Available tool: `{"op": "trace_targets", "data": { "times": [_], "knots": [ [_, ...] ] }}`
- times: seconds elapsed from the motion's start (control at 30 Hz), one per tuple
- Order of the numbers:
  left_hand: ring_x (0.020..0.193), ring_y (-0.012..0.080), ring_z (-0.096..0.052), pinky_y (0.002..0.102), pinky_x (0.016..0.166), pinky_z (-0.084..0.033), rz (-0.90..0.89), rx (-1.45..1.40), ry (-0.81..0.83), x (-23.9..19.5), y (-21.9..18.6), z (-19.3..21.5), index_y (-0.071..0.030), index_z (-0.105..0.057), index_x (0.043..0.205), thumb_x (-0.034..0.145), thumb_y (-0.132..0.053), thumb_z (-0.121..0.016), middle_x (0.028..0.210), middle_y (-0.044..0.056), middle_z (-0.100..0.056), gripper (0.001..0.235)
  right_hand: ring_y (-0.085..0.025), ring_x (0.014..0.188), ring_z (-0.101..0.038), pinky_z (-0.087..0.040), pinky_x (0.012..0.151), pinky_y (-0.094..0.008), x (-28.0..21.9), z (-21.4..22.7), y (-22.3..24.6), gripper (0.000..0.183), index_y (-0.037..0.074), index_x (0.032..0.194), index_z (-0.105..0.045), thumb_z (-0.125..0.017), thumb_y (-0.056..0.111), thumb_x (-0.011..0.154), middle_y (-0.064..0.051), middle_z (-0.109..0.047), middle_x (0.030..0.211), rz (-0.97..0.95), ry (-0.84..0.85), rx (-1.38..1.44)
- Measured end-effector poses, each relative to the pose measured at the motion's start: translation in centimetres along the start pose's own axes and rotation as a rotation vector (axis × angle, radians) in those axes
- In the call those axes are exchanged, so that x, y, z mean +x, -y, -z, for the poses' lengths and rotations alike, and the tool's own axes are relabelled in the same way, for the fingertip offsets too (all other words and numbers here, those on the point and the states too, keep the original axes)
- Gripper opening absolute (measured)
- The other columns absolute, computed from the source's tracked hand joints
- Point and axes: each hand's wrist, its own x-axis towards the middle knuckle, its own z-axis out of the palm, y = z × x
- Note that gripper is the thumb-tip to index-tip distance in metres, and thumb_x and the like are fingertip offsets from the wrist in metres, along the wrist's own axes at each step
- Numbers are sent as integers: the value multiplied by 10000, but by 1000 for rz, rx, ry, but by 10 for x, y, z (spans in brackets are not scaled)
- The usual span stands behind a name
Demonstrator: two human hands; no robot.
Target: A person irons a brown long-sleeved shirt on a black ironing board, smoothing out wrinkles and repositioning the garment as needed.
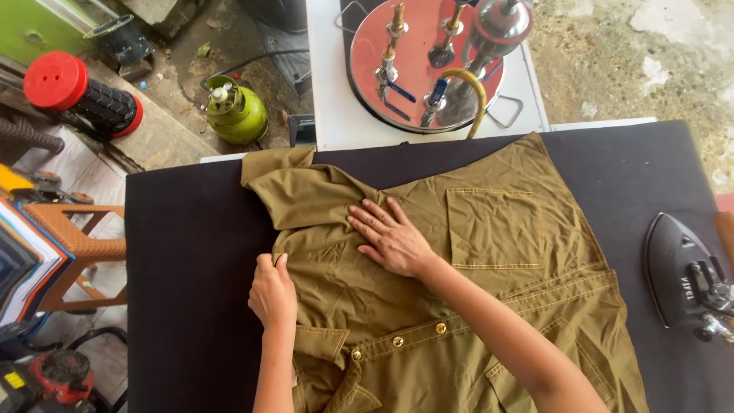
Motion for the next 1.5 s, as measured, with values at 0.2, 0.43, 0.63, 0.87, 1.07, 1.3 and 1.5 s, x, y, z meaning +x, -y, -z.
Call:
{"op": "trace_targets", "data": {
  "times": [0.2, 0.43, 0.63, 0.87, 1.07, 1.3, 1.5],
  "knots": [
    [760, 386, -809, 586, 703, -664, -60, 31, -23, 5, 5, 0, -176, -583, 1176, 1157, -549, -530, 897, 71, -770, 378, -264, 1706, -246, -133, 1358, -595, -1, 1, -3, 769, 221, 1761, -343, -395, 655, 1128, -53, -300, 1844, -17, 48, -21],
    [763, 383, -808, 558, 710, -667, -36, -6, 39, 10, 9, -4, -174, -609, 1203, 1163, -545, -520, 926, 69, -771, 383, -311, 1670, -345, -219, 1331, -594, -14, 14, 52, 554, 146, 1666, -494, -412, 363, 1163, -86, -398, 1802, 184, -13, 49],
    [1037, 547, -743, 679, 847, -598, -72, -424, 189, -8, 29, 43, -80, -616, 1340, 1184, -322, -505, 1138, 239, -772, 309, -284, 1658, -374, -176, 1352, -588, 19, 1, 111, 499, 156, 1610, -557, -347, 329, 1192, -49, -484, 1752, 336, 1, 255],
    [1468, 282, -487, 481, 1241, -406, -352, -615, 408, -94, 81, 86, -131, -543, 1572, 981, -293, -703, 1606, 121, -469, 634, -246, 1703, -240, -109, 1371, -582, 38, -8, 112, 612, 194, 1752, -360, -334, 435, 1190, 22, -316, 1828, 344, 214, 126],
    [1085, 274, -709, 380, 968, -619, -398, -547, -33, -113, 116, 45, -32, -723, 1195, 998, 119, -604, 1178, 117, -676, 276, -264, 1703, -251, -122, 1366, -608, 40, -6, 110, 628, 219, 1743, -388, -343, 505, 1185, 10, -337, 1824, 379, 193, 96],
    [1023, 300, -689, 404, 922, -596, -358, -607, -240, -115, 118, 16, -6, -666, 1130, 1063, 69, -556, 1115, 137, -672, 149, -339, 1703, -233, -118, 1332, -720, 39, 4, 117, 625, 442, 1712, -408, -365, 676, 1133, -59, -313, 1831, 399, 205, 62],
    [1057, 360, -675, 458, 1003, -561, -400, -508, -282, -120, 119, 17, 4, -660, 1131, 1057, 95, -538, 1143, 185, -671, 170, -311, 1699, -286, -86, 1357, -666, -3, 16, 149, 493, 369, 1653, -533, -395, 445, 1185, -1, -391, 1803, 341, 272, 297]
  ]
}}
